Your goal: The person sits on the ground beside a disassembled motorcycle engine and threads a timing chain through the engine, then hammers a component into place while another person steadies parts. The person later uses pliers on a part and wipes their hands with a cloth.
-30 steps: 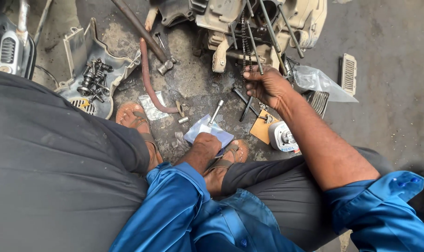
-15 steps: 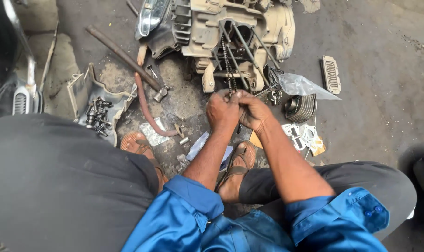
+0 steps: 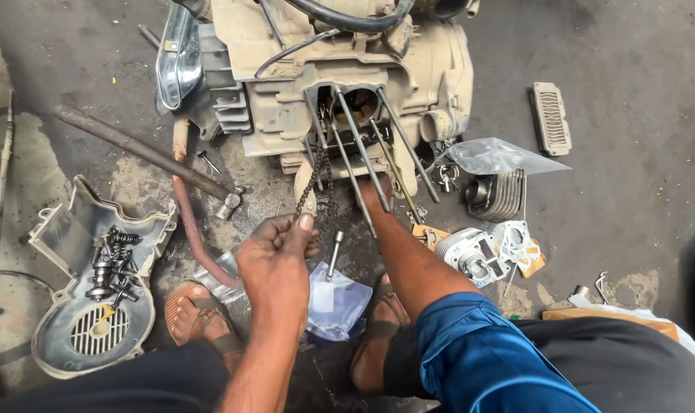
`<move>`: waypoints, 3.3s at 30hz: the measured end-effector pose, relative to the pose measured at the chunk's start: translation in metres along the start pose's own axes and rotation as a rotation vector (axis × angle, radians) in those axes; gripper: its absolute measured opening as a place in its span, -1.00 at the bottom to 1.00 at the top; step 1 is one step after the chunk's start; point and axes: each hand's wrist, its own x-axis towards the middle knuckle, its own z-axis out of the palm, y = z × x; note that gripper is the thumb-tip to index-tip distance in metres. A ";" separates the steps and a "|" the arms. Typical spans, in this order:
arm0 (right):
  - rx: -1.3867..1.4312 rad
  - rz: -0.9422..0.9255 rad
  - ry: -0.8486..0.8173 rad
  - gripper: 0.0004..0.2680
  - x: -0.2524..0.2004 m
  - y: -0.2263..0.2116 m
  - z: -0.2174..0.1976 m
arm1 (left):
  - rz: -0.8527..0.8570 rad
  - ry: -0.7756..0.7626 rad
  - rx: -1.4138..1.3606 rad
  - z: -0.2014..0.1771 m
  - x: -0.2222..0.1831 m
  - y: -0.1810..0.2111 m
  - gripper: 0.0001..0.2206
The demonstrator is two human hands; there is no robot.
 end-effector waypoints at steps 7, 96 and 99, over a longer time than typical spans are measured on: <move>0.048 0.051 0.011 -0.89 0.020 0.009 0.060 | 0.088 0.052 0.072 -0.005 0.002 0.009 -0.85; 1.007 -0.073 -0.393 -0.94 -0.223 -0.087 0.038 | -0.096 -0.354 0.409 0.003 0.059 0.003 -0.86; 0.908 -0.147 -0.413 -0.87 -0.234 -0.099 0.042 | -0.068 -0.313 0.456 0.003 0.063 0.011 -0.87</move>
